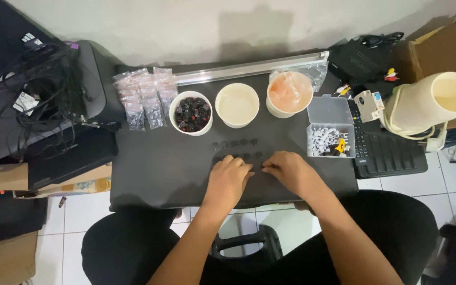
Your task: Counting small black components and placing them into small resealable plastic bags.
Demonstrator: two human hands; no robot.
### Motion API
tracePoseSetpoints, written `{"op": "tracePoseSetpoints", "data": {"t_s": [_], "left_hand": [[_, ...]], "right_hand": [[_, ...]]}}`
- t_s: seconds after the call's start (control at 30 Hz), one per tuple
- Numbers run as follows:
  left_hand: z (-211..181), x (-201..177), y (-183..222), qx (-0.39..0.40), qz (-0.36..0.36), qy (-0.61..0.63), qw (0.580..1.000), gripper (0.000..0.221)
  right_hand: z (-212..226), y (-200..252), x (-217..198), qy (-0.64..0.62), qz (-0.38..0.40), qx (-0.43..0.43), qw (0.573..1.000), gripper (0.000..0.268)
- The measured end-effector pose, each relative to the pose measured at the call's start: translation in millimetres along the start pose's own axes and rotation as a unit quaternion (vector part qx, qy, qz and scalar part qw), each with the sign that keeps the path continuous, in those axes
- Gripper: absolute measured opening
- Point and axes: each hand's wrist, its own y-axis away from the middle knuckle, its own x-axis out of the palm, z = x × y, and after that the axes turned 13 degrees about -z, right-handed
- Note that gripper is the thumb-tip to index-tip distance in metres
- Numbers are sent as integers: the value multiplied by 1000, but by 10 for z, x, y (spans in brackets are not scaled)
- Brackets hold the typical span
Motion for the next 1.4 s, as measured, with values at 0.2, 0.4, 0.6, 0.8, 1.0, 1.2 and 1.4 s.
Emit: {"op": "tracePoseSetpoints", "data": {"t_s": [0.2,0.4,0.6,0.8,1.0,1.2,1.4], "left_hand": [[-38,-73,-26,5,-1,-1,1000,21],[-4,-12,3,-1,-8,9,1000,20],[-2,-20,23,-4,-23,23,999,19],[19,-69,22,13,-29,15,999,21],[17,-343,65,23,-119,54,991,20],[287,-450,143,11,-271,24,962,24],[692,-252,379,-61,-349,-3,935,24]], "right_hand": [[-62,-16,66,-17,2,15,1000,17],[41,65,35,-12,-20,6,1000,18],[88,53,59,-45,-29,4,999,16],[57,46,28,-38,-32,-12,999,16],[147,107,-148,-58,-41,-7,997,17],[-68,80,68,85,-265,-100,955,26],[90,76,226,108,-249,-99,957,45]]}}
